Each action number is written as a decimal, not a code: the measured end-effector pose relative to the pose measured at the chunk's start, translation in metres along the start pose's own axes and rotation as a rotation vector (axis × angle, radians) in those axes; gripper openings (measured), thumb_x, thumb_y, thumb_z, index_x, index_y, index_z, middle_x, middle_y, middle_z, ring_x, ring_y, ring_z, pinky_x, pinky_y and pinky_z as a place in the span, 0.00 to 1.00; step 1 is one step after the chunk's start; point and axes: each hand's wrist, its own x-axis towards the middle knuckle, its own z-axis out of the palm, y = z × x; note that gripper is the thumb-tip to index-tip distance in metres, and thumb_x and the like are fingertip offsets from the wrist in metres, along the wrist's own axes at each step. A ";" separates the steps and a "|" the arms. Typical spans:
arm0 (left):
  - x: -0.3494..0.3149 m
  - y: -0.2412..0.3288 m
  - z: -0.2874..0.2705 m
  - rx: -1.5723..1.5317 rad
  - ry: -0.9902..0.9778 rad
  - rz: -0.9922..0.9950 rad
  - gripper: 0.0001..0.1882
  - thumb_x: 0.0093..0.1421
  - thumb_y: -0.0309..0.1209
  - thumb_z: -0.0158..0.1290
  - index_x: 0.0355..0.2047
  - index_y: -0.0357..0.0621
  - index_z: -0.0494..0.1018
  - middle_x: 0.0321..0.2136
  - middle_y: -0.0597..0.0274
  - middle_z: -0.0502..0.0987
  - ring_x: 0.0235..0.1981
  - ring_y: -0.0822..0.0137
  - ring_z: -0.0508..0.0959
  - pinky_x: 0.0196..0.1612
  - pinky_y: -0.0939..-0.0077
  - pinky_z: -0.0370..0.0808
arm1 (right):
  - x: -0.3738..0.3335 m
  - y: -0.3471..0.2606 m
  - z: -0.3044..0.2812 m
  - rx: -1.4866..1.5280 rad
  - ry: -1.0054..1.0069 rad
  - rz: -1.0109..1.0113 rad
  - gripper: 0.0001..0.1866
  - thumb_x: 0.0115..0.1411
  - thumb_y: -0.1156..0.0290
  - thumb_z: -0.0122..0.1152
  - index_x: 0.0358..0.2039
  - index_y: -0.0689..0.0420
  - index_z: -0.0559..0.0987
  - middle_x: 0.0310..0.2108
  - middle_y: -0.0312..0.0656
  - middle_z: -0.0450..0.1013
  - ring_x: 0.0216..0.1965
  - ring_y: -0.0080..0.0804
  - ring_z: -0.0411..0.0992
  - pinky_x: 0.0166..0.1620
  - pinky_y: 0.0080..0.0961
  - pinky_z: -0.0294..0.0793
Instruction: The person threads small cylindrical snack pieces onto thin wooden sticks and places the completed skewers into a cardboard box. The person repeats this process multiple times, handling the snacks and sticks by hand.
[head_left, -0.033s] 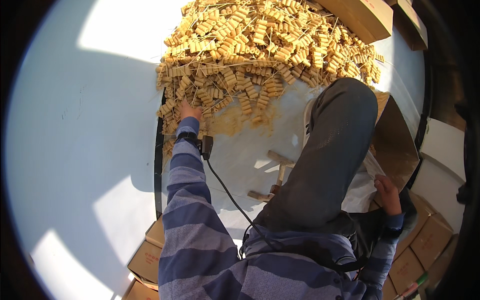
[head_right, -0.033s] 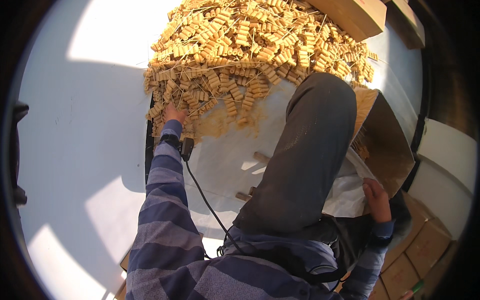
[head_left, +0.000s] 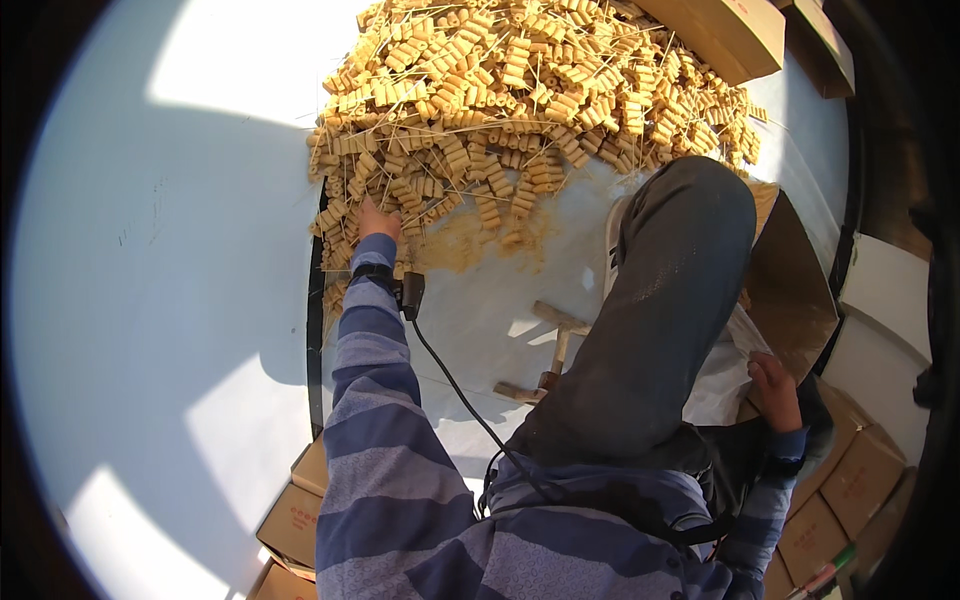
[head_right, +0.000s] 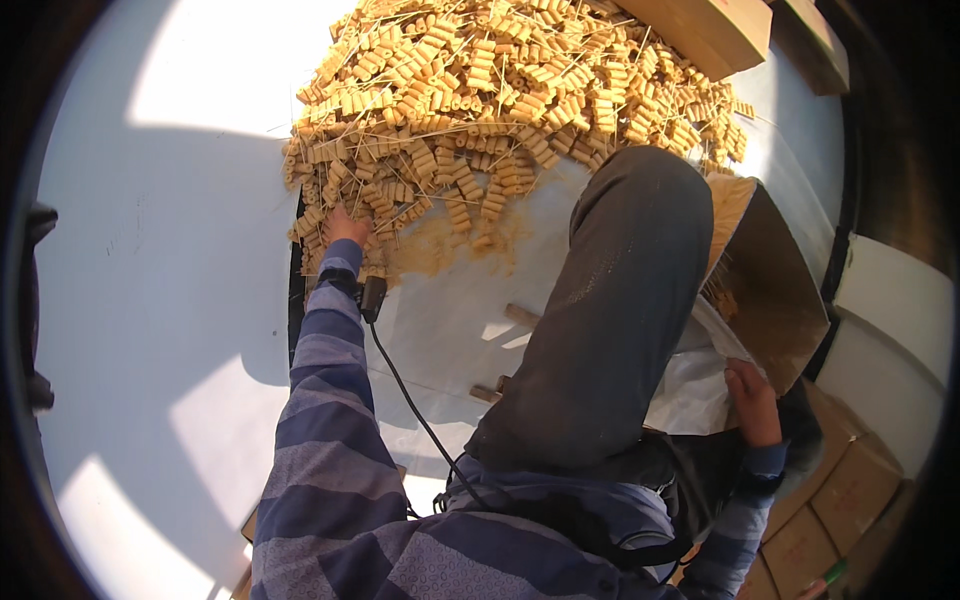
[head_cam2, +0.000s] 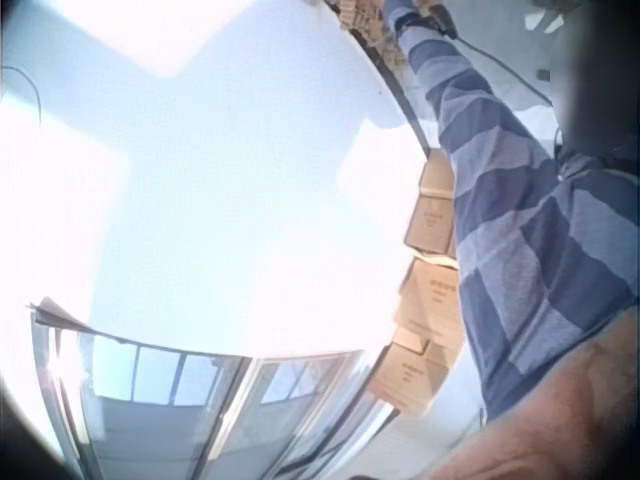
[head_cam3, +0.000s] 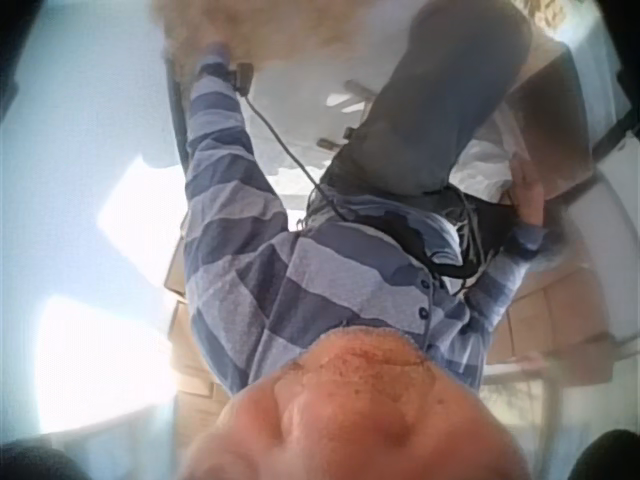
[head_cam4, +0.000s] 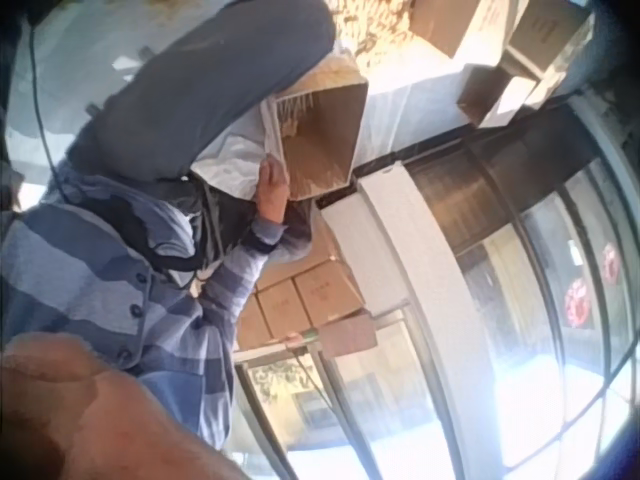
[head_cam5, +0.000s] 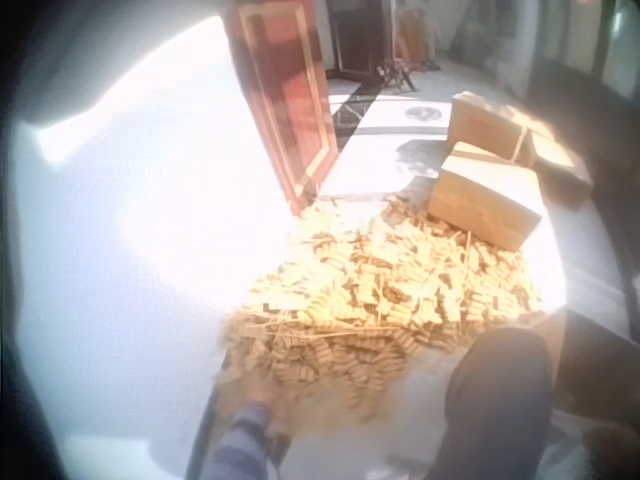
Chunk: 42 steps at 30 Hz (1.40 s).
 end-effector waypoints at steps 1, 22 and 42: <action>0.007 0.002 0.006 0.013 0.020 -0.027 0.38 0.63 0.35 0.57 0.68 0.39 0.52 0.68 0.42 0.53 0.67 0.43 0.58 0.66 0.53 0.65 | -0.001 0.003 0.000 -0.008 -0.004 0.014 0.13 0.67 0.68 0.55 0.47 0.63 0.77 0.42 0.48 0.77 0.45 0.36 0.76 0.51 0.26 0.71; -0.013 -0.052 0.096 0.105 -0.041 0.190 0.22 0.67 0.43 0.45 0.47 0.33 0.69 0.42 0.31 0.77 0.46 0.35 0.76 0.48 0.46 0.73 | 0.012 0.004 0.004 -0.186 -0.031 -0.057 0.13 0.67 0.70 0.52 0.49 0.63 0.76 0.45 0.53 0.76 0.48 0.46 0.75 0.51 0.30 0.72; -0.309 0.137 -0.074 -0.711 -0.737 0.690 0.16 0.72 0.38 0.42 0.45 0.37 0.70 0.22 0.59 0.76 0.20 0.71 0.75 0.24 0.77 0.71 | -0.013 -0.258 0.063 0.619 -0.210 -0.489 0.24 0.68 0.71 0.56 0.61 0.66 0.66 0.60 0.52 0.62 0.56 0.38 0.70 0.53 0.29 0.75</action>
